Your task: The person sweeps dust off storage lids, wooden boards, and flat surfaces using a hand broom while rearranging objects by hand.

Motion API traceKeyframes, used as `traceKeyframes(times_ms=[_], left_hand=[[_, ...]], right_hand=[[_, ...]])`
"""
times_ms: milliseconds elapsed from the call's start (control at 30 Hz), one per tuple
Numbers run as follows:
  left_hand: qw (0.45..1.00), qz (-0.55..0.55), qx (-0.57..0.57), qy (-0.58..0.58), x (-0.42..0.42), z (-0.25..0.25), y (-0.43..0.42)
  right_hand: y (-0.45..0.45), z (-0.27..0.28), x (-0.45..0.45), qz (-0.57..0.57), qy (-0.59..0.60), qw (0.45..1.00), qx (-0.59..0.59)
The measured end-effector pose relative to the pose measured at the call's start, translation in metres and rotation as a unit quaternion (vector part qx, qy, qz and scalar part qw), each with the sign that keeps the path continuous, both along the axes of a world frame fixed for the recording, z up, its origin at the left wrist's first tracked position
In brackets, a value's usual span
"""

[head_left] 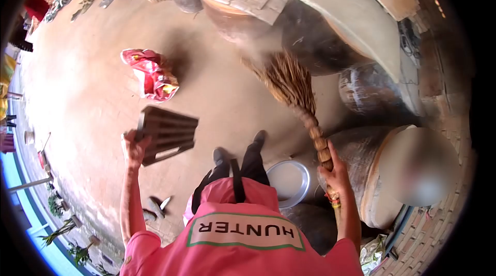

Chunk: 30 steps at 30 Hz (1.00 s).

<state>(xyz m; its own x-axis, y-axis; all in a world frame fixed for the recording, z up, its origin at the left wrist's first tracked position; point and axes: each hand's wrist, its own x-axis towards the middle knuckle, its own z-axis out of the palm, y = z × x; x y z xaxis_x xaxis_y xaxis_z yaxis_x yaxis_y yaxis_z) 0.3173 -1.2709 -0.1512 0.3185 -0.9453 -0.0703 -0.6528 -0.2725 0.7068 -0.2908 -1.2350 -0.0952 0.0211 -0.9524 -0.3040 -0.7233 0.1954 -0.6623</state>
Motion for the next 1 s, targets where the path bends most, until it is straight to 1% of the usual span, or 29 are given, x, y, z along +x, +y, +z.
traceKeyframes(times_ms=[33, 100, 167, 200, 300, 367, 433, 500, 567, 600, 633, 667, 700, 733, 767, 800, 833, 867, 900, 933, 967, 1000], left_hand=[[0.994, 0.049, 0.011, 0.095, -0.010, 0.023, -0.009], [0.976, 0.083, -0.021, 0.201, -0.010, 0.046, -0.019], [0.964, 0.077, -0.071, 0.243, -0.032, 0.087, -0.032], [0.957, 0.070, -0.094, 0.265, -0.039, 0.107, -0.039], [0.974, 0.038, -0.139, 0.176, -0.043, 0.153, -0.063], [0.972, 0.041, -0.204, 0.107, -0.035, 0.173, -0.085], [0.963, -0.017, -0.217, 0.160, -0.070, 0.233, -0.108], [0.961, -0.037, -0.249, 0.117, -0.082, 0.276, -0.136], [0.949, -0.064, -0.280, 0.131, -0.089, 0.317, -0.169], [0.935, -0.083, -0.313, 0.146, -0.107, 0.339, -0.186], [0.934, -0.082, -0.328, 0.114, -0.121, 0.362, -0.205], [0.933, -0.079, -0.343, 0.081, -0.134, 0.385, -0.224], [0.940, -0.054, -0.337, 0.008, -0.141, 0.402, -0.243], [0.943, -0.085, -0.322, 0.009, -0.165, 0.416, -0.257], [0.944, -0.117, -0.308, 0.011, -0.192, 0.429, -0.271], [0.945, -0.147, -0.294, 0.011, -0.218, 0.443, -0.284], [0.943, -0.177, -0.283, 0.013, -0.241, 0.460, -0.304], [0.935, -0.217, -0.276, 0.051, -0.240, 0.473, -0.352], [0.924, -0.254, -0.281, 0.049, -0.256, 0.480, -0.376], [0.912, -0.290, -0.286, 0.048, -0.273, 0.487, -0.400], [0.896, -0.324, -0.305, 0.005, -0.317, 0.492, -0.405], [0.866, -0.352, -0.339, -0.108, -0.340, 0.497, -0.433]], right_hand=[[0.018, -0.020, -0.001, 0.006, 0.018, 1.000, -0.001], [0.047, -0.054, 0.004, -0.045, 0.005, 0.998, 0.033], [0.073, -0.087, 0.005, -0.115, 0.002, 0.990, 0.077], [0.083, -0.096, 0.008, -0.136, 0.003, 0.989, 0.055], [0.113, -0.136, -0.004, -0.194, 0.000, 0.980, 0.038], [0.133, -0.161, -0.018, -0.274, -0.056, 0.958, 0.063], [0.142, -0.174, -0.030, -0.337, -0.095, 0.932, 0.097], [0.152, -0.186, -0.045, -0.341, -0.050, 0.935, 0.086], [0.156, -0.202, -0.066, -0.327, -0.011, 0.942, 0.081], [0.158, -0.207, -0.075, -0.330, -0.024, 0.939, 0.098], [0.152, -0.197, -0.080, -0.347, -0.058, 0.928, 0.122], [0.151, -0.204, -0.088, -0.352, -0.058, 0.925, 0.129], [0.154, -0.213, -0.096, -0.356, -0.053, 0.923, 0.134], [0.157, -0.225, -0.105, -0.347, -0.059, 0.925, 0.140], [0.156, -0.224, -0.112, -0.350, -0.074, 0.923, 0.140], [0.157, -0.232, -0.117, -0.358, -0.107, 0.917, 0.137], [0.156, -0.240, -0.124, -0.371, -0.131, 0.905, 0.161], [0.157, -0.245, -0.130, -0.370, -0.160, 0.901, 0.163], [0.162, -0.260, -0.134, -0.384, -0.194, 0.888, 0.161], [0.160, -0.258, -0.135, -0.387, -0.203, 0.886, 0.154], [0.166, -0.278, -0.137, -0.387, -0.201, 0.890, 0.133], [0.166, -0.279, -0.139, -0.397, -0.228, 0.877, 0.144]])
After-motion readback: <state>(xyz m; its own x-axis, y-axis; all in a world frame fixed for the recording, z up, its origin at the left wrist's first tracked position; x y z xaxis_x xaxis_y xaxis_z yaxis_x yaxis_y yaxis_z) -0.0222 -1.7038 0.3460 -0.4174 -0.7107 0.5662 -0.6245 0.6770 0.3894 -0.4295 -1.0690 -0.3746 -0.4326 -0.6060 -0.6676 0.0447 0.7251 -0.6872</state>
